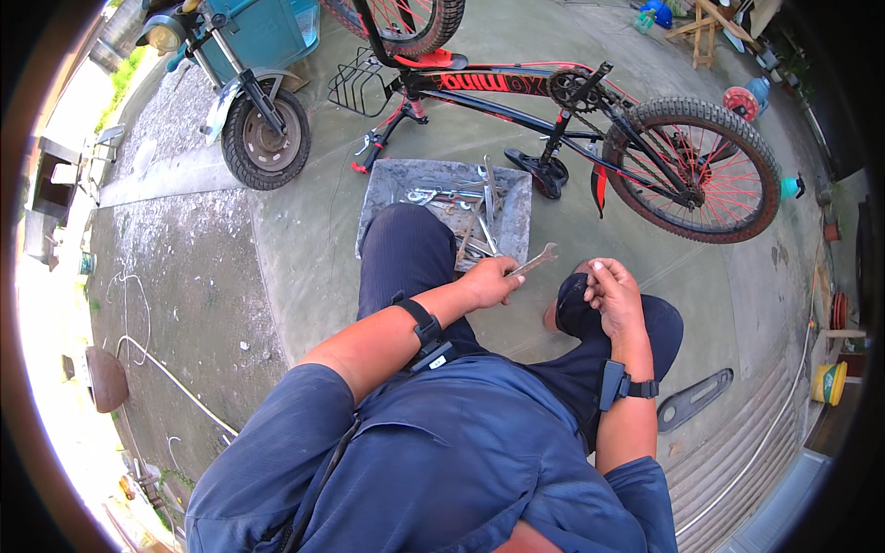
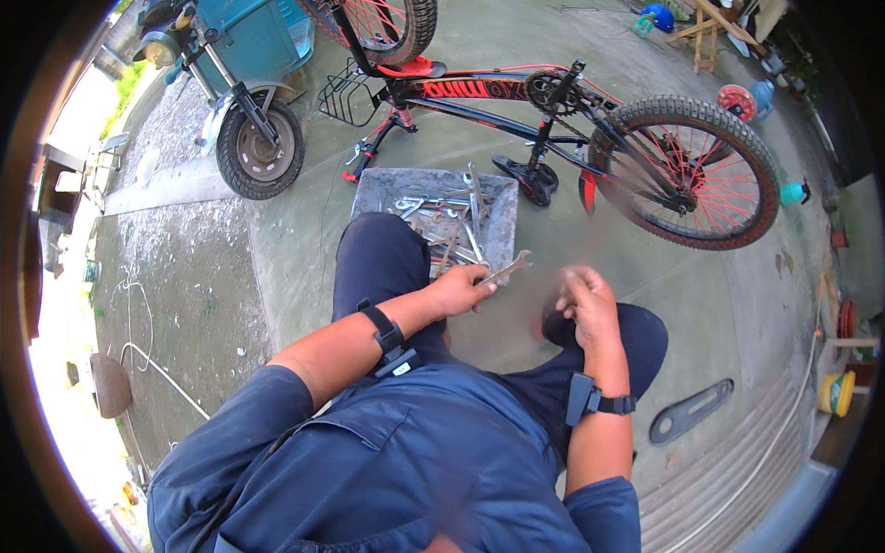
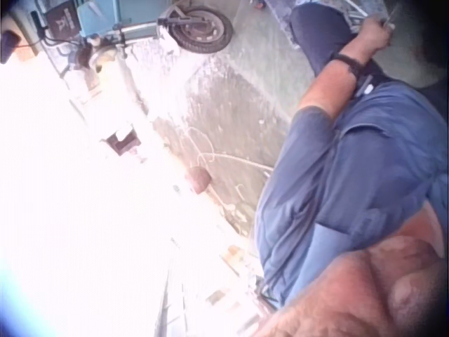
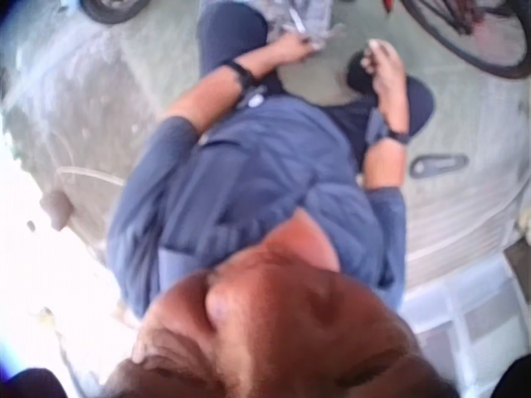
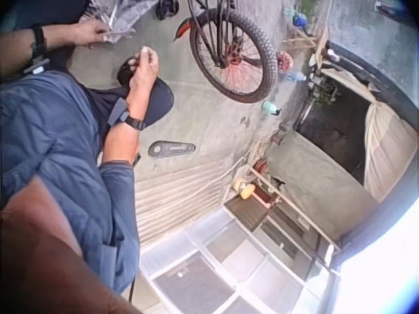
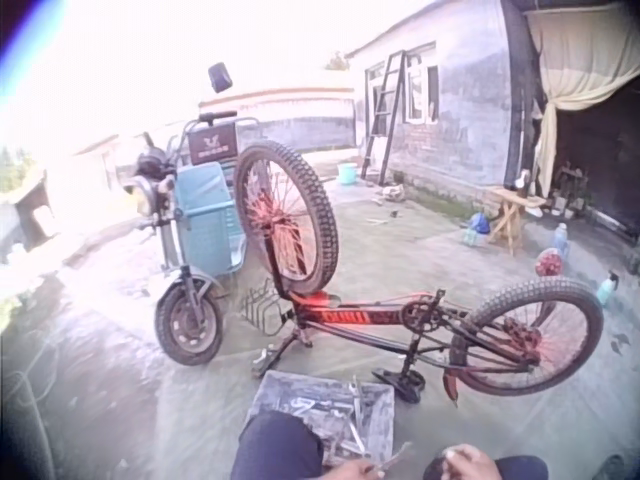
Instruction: The person removes a plastic chain guard from a bicycle and uses a wrench to work on the mechanical parts near the chain and rear wheel while selecting tools from a metal tray.
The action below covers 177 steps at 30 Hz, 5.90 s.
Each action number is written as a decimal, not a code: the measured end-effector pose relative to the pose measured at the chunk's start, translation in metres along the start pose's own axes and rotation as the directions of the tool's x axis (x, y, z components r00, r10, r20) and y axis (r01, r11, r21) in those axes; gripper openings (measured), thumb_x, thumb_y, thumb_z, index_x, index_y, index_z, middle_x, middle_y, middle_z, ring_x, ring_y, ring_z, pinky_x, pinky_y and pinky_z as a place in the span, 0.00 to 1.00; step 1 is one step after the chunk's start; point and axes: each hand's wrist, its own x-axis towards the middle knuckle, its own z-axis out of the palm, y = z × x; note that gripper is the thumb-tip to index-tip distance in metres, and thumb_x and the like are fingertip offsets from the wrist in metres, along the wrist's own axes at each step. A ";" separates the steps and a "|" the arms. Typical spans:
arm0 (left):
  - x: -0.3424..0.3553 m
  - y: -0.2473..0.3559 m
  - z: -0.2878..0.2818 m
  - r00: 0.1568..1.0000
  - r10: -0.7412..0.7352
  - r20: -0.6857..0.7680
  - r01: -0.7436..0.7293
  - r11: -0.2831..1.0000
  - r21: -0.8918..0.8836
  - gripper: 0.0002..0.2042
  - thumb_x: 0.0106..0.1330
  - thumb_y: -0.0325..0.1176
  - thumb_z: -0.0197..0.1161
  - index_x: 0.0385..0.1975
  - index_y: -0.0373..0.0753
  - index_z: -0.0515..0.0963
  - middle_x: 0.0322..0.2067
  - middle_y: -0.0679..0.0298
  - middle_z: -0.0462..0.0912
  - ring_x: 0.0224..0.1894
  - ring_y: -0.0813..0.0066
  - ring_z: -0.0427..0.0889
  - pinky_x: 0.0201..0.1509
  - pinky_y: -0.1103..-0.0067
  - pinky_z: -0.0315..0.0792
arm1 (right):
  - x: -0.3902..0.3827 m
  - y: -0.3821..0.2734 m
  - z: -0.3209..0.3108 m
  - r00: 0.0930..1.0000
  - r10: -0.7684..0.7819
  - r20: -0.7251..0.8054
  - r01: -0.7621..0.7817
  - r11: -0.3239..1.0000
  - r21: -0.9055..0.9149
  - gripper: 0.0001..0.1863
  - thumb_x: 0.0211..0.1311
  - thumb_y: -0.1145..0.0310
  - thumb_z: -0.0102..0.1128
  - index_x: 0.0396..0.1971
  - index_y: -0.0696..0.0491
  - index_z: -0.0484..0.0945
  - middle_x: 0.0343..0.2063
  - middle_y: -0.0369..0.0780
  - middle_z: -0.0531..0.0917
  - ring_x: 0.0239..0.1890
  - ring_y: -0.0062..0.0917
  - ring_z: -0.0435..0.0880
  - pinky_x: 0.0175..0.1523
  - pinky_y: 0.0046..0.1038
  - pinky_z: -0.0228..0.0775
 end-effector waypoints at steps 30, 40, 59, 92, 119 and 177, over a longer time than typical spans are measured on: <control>-0.021 0.019 -0.011 0.963 0.074 0.259 0.011 0.949 -0.314 0.15 0.69 0.40 0.59 0.48 0.37 0.74 0.32 0.62 0.82 0.30 0.75 0.83 0.34 0.78 0.77 | 0.020 -0.007 0.064 0.971 0.106 0.216 -0.070 0.983 -0.169 0.14 0.69 0.62 0.57 0.45 0.57 0.78 0.30 0.33 0.81 0.26 0.15 0.79 0.31 0.17 0.70; -0.026 0.025 -0.011 0.949 -0.020 0.316 -0.047 0.978 0.205 0.24 0.66 0.43 0.60 0.55 0.30 0.71 0.29 0.55 0.85 0.26 0.68 0.86 0.33 0.72 0.78 | 0.068 0.008 0.049 0.975 0.197 0.100 -0.190 0.979 -0.074 0.11 0.72 0.60 0.51 0.43 0.51 0.75 0.37 0.38 0.83 0.38 0.26 0.84 0.42 0.27 0.76; -0.018 0.036 -0.011 0.932 -0.109 0.345 0.063 0.988 0.140 0.20 0.69 0.39 0.58 0.55 0.32 0.71 0.35 0.55 0.84 0.31 0.70 0.86 0.31 0.74 0.79 | 0.109 0.053 0.070 0.929 0.316 0.195 -0.256 0.926 -0.279 0.27 0.65 0.67 0.57 0.62 0.59 0.67 0.48 0.45 0.81 0.42 0.28 0.84 0.43 0.27 0.76; -0.066 0.238 -0.121 0.604 0.737 -0.304 -0.311 -0.134 -0.941 0.15 0.70 0.39 0.54 0.43 0.30 0.76 0.29 0.66 0.71 0.25 0.80 0.68 0.26 0.82 0.63 | -0.050 -0.044 0.172 0.585 -0.171 0.793 0.159 0.983 0.096 0.13 0.66 0.75 0.55 0.49 0.53 0.79 0.34 0.33 0.83 0.35 0.16 0.81 0.37 0.21 0.76; -0.044 0.145 -0.123 0.940 0.332 -0.081 -0.339 0.936 -0.091 0.11 0.68 0.35 0.60 0.42 0.34 0.75 0.29 0.66 0.80 0.24 0.82 0.77 0.27 0.83 0.70 | -0.026 -0.073 0.072 0.873 -0.088 0.479 0.190 0.967 -0.168 0.12 0.68 0.64 0.59 0.42 0.57 0.80 0.33 0.37 0.83 0.29 0.19 0.84 0.33 0.17 0.72; -0.377 0.279 -0.036 0.480 -0.768 -0.424 0.335 0.607 -0.720 0.14 0.65 0.32 0.59 0.46 0.31 0.76 0.33 0.58 0.84 0.29 0.73 0.85 0.28 0.77 0.76 | 0.060 -0.342 -0.035 0.855 0.500 0.135 -0.352 0.752 -0.557 0.13 0.68 0.61 0.55 0.46 0.53 0.74 0.32 0.36 0.80 0.25 0.23 0.82 0.25 0.22 0.71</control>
